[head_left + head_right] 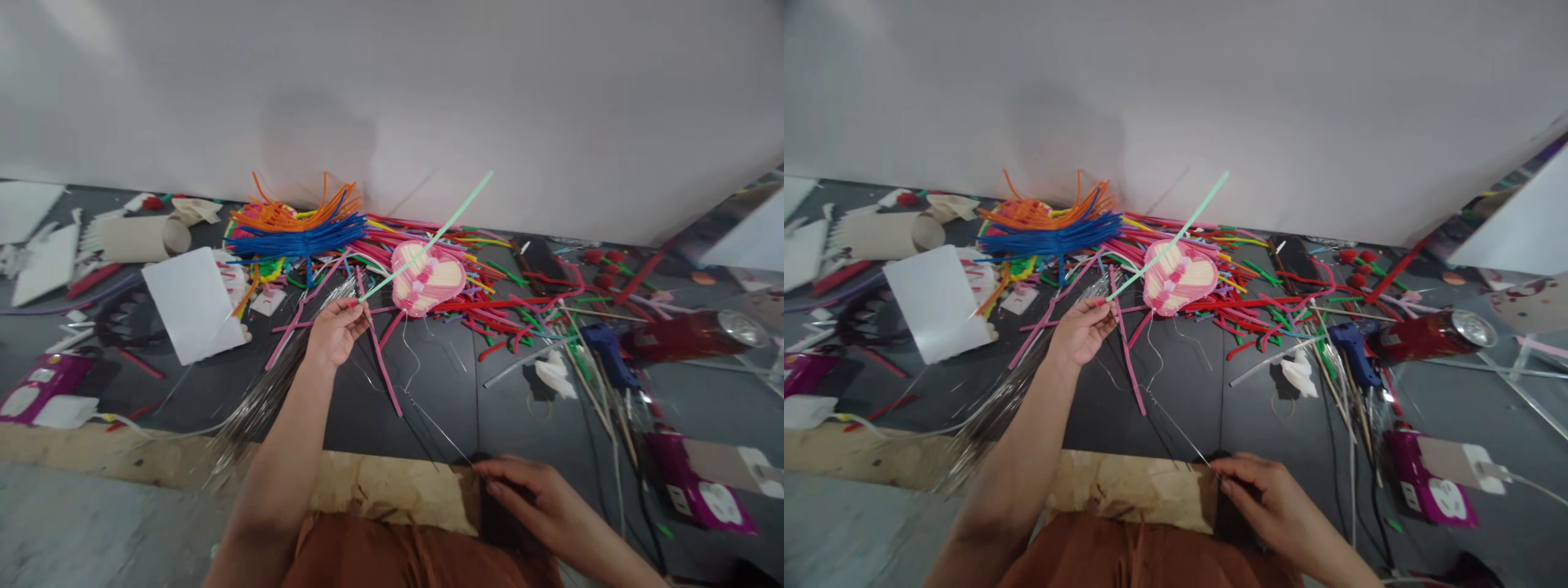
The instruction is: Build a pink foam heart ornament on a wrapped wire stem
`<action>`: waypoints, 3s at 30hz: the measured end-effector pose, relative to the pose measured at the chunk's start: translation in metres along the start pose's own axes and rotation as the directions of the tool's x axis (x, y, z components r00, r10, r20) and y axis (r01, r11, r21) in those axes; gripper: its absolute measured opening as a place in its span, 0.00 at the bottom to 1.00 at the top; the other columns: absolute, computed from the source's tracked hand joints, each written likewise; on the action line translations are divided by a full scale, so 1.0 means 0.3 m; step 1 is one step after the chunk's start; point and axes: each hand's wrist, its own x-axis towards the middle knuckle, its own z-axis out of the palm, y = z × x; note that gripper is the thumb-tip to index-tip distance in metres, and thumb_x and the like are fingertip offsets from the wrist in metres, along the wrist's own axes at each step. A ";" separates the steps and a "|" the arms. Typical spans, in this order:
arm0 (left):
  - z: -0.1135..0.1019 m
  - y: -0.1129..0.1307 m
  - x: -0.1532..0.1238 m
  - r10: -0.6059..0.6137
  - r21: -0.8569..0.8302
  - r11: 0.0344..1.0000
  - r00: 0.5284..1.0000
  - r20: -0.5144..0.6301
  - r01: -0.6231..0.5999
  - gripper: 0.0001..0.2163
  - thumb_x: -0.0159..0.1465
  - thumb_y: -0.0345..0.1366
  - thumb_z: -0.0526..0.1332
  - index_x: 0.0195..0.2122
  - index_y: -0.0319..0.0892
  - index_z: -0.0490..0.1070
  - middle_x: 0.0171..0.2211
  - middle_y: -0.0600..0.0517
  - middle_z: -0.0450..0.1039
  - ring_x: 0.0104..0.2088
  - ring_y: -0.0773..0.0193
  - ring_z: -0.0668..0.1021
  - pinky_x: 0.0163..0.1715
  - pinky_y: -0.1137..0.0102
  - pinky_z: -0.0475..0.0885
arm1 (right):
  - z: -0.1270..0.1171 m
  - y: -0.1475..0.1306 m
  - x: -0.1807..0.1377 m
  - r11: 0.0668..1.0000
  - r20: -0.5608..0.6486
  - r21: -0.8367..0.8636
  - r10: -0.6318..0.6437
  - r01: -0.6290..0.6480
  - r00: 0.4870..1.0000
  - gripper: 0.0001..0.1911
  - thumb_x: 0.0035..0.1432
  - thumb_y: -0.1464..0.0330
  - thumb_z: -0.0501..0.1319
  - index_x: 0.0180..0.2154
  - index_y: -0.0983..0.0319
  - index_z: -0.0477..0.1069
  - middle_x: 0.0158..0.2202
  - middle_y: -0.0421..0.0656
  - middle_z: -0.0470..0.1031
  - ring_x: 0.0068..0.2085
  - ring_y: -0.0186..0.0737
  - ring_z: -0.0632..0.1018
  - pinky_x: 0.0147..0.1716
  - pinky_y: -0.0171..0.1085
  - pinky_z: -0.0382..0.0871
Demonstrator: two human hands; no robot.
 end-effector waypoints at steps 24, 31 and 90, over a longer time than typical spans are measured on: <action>0.010 0.005 -0.011 0.001 -0.049 0.999 0.999 0.044 0.001 0.07 0.51 0.22 0.64 0.29 0.38 0.70 0.25 0.52 0.77 0.25 0.71 0.78 0.27 0.77 0.74 | 0.077 -0.012 0.002 0.977 0.003 0.206 0.054 -0.054 0.999 0.15 0.59 0.59 0.55 0.39 0.59 0.76 0.35 0.43 0.78 0.37 0.41 0.76 0.38 0.35 0.69; 0.025 -0.006 -0.020 0.014 -0.022 1.000 0.998 0.060 -0.013 0.08 0.49 0.22 0.65 0.29 0.37 0.70 0.25 0.51 0.77 0.25 0.70 0.78 0.27 0.76 0.74 | 0.110 -0.010 -0.006 0.978 -0.042 0.191 0.096 -0.086 0.995 0.16 0.58 0.58 0.55 0.36 0.61 0.75 0.29 0.41 0.76 0.31 0.38 0.74 0.31 0.33 0.68; 0.161 -0.171 -0.295 -0.302 0.337 0.914 0.933 0.195 0.226 0.16 0.46 0.40 0.71 0.32 0.37 0.70 0.25 0.50 0.75 0.26 0.67 0.76 0.29 0.72 0.71 | 0.056 -0.066 0.266 0.915 -0.105 0.404 0.046 0.001 0.993 0.16 0.57 0.55 0.54 0.31 0.62 0.67 0.21 0.35 0.65 0.18 0.28 0.61 0.17 0.29 0.53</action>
